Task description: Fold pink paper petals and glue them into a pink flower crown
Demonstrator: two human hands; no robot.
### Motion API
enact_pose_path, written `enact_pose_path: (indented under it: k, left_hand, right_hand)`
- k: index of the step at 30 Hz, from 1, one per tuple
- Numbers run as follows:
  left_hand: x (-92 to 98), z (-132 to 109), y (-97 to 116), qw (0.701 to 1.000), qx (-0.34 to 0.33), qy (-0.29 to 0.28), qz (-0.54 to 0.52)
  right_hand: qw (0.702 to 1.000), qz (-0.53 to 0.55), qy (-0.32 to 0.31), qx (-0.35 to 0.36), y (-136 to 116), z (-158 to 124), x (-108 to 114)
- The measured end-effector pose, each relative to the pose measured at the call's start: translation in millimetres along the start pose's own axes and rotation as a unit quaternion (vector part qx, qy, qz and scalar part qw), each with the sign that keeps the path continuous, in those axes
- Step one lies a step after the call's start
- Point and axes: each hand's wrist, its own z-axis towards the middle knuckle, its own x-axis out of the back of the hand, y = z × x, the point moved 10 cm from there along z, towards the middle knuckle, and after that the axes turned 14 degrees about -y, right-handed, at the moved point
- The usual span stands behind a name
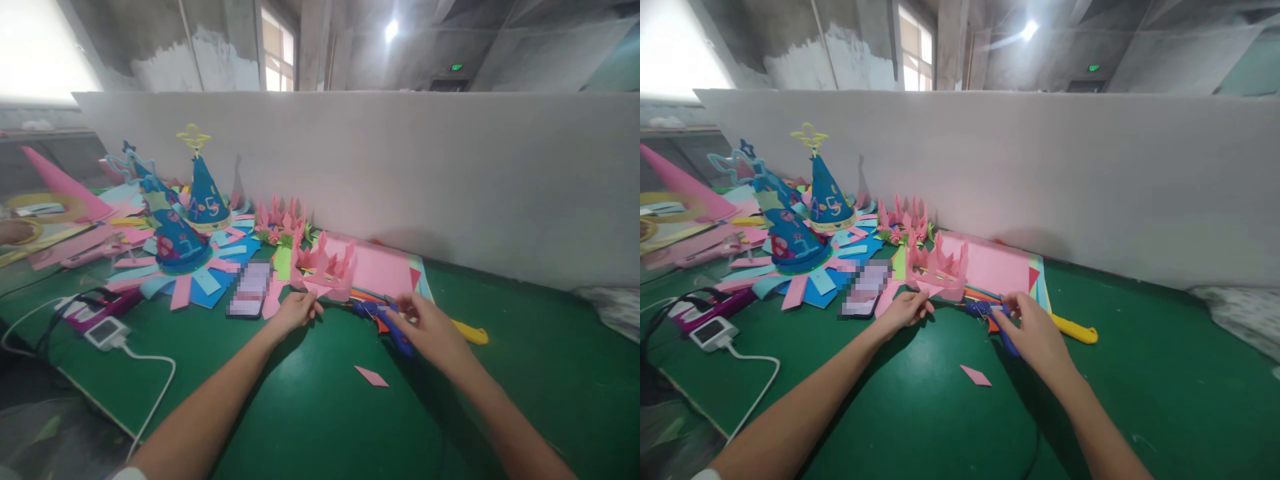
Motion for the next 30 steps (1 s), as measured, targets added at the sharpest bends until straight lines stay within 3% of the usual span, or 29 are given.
enact_pose_path:
  k: [4, 9, 12, 14, 17, 20, 22, 25, 27, 30]
  left_hand:
    - [2.4, 1.2, 3.6, 0.997, -0.008, -0.003, 0.081]
    - [-2.7, -4.6, 4.1, 0.992, -0.007, -0.015, 0.127]
    - [-19.5, -13.0, 14.3, 0.983, -0.062, -0.04, 0.167]
    - [-38.6, -22.4, 29.0, 0.96, -0.142, -0.057, 0.233]
    - [-69.2, -35.4, 37.3, 0.926, -0.212, -0.093, 0.298]
    - [-94.1, -43.3, 35.4, 0.898, -0.236, -0.138, 0.346]
    - [-105.0, -46.3, 33.0, 0.873, -0.245, -0.152, 0.393]
    - [-121.3, -48.3, 23.1, 0.812, -0.238, -0.179, 0.501]
    - [-129.3, -49.6, 17.2, 0.777, -0.234, -0.194, 0.551]
    - [-139.1, -54.5, 15.1, 0.753, -0.244, -0.216, 0.571]
  right_hand:
    - [0.995, -0.008, -0.054, -0.079, 44.1, -15.8, -31.6]
    - [0.995, -0.033, -0.056, -0.079, 40.7, -13.9, -44.5]
    - [0.995, -0.034, -0.056, -0.078, 45.4, -12.5, -46.4]
    - [0.998, -0.013, -0.035, -0.055, 49.9, -13.4, -43.2]
    - [0.998, 0.03, 0.021, -0.041, 62.4, -16.6, -33.3]
    - [0.991, 0.102, 0.055, -0.071, 78.0, -18.4, -28.1]
    - [0.98, 0.18, 0.035, -0.082, 82.0, -16.9, -34.2]
    - [0.958, 0.275, -0.006, -0.082, 77.7, -15.5, -46.2]
    - [0.951, 0.298, -0.009, -0.078, 74.1, -16.5, -48.3]
    - [0.949, 0.304, -0.005, -0.079, 72.5, -18.3, -48.3]
